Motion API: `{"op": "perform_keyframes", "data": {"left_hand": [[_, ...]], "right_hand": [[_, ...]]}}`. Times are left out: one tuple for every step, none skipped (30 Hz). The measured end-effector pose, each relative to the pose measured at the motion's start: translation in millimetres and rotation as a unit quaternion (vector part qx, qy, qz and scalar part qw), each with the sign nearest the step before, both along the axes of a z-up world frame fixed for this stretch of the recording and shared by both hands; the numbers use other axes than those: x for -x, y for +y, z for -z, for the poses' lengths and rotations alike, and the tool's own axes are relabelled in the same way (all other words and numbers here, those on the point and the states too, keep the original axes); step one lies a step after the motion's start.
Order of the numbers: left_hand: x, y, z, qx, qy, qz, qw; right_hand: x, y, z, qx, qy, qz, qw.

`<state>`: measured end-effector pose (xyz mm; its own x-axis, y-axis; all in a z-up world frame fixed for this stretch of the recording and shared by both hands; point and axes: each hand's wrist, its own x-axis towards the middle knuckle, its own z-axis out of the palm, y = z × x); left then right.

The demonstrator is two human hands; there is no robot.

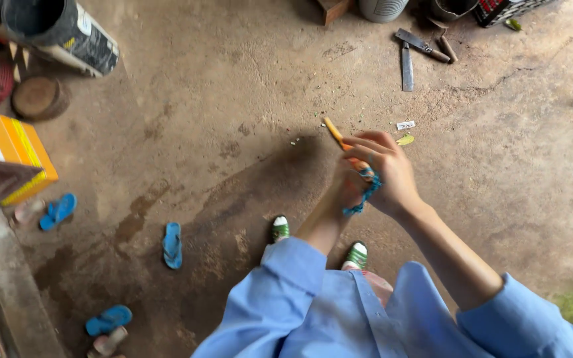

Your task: The person sweeps an outdoor dirt and concrete floor using a small handheld brush.

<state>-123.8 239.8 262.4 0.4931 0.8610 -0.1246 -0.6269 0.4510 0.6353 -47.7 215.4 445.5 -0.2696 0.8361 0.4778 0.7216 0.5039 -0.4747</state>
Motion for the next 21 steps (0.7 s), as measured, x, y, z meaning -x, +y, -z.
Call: {"op": "perform_keyframes", "data": {"left_hand": [[24, 6, -9, -0.047, 0.054, -0.004, 0.997], [48, 13, -20, -0.12, 0.147, 0.0, 0.982], [72, 23, -31, -0.124, 0.152, 0.008, 0.981], [93, 34, -44, -0.161, 0.17, -0.034, 0.972], [115, 43, -56, -0.196, 0.186, -0.078, 0.96], [140, 48, -66, -0.198, 0.189, -0.071, 0.959], [170, 49, -76, -0.159, 0.23, -0.082, 0.957], [198, 54, -81, -0.119, 0.271, -0.093, 0.951], [220, 64, -80, -0.118, 0.273, -0.089, 0.951], [235, 74, -71, -0.099, 0.271, -0.085, 0.954], [251, 83, -59, -0.068, 0.265, -0.082, 0.958], [266, 93, -42, -0.033, 0.257, -0.075, 0.963], [281, 99, -20, 0.009, 0.245, -0.066, 0.967], [294, 103, 4, 0.046, 0.232, -0.055, 0.97], [301, 107, 29, 0.081, 0.22, -0.046, 0.971], [304, 109, 56, 0.106, 0.207, -0.031, 0.972], [300, 110, 84, 0.127, 0.192, -0.014, 0.973], [290, 108, 110, 0.149, 0.175, 0.006, 0.973], [270, 109, 134, 0.165, 0.154, 0.028, 0.974], [242, 108, 155, 0.181, 0.128, 0.05, 0.974], [219, 94, 170, 0.205, 0.106, 0.072, 0.97]], "right_hand": [[21, 9, -9, -0.003, 0.003, 0.01, 1.0], [41, 16, -15, 0.061, 0.102, -0.021, 0.993], [65, 23, -20, 0.123, 0.204, -0.055, 0.97], [87, 31, -21, 0.119, 0.21, -0.048, 0.969], [107, 40, -20, 0.152, 0.223, -0.031, 0.962], [126, 49, -15, 0.184, 0.236, -0.015, 0.954], [146, 58, -7, 0.182, 0.241, -0.012, 0.953], [166, 68, 5, 0.172, 0.274, -0.035, 0.946], [183, 75, 20, 0.165, 0.305, -0.056, 0.936], [200, 81, 37, 0.166, 0.308, -0.053, 0.935], [215, 86, 54, 0.193, 0.334, -0.046, 0.921], [228, 90, 72, 0.22, 0.36, -0.04, 0.906], [235, 93, 92, 0.222, 0.361, -0.036, 0.905], [241, 93, 111, 0.258, 0.401, -0.038, 0.878], [242, 95, 130, 0.291, 0.439, -0.04, 0.849], [238, 94, 147, 0.291, 0.439, -0.036, 0.849], [229, 93, 164, 0.275, 0.424, -0.045, 0.862], [220, 91, 178, 0.259, 0.408, -0.053, 0.874], [208, 82, 188, 0.258, 0.429, -0.016, 0.865], [192, 78, 194, 0.257, 0.45, 0.019, 0.855], [174, 74, 198, 0.367, 0.61, 0.091, 0.697]]}}
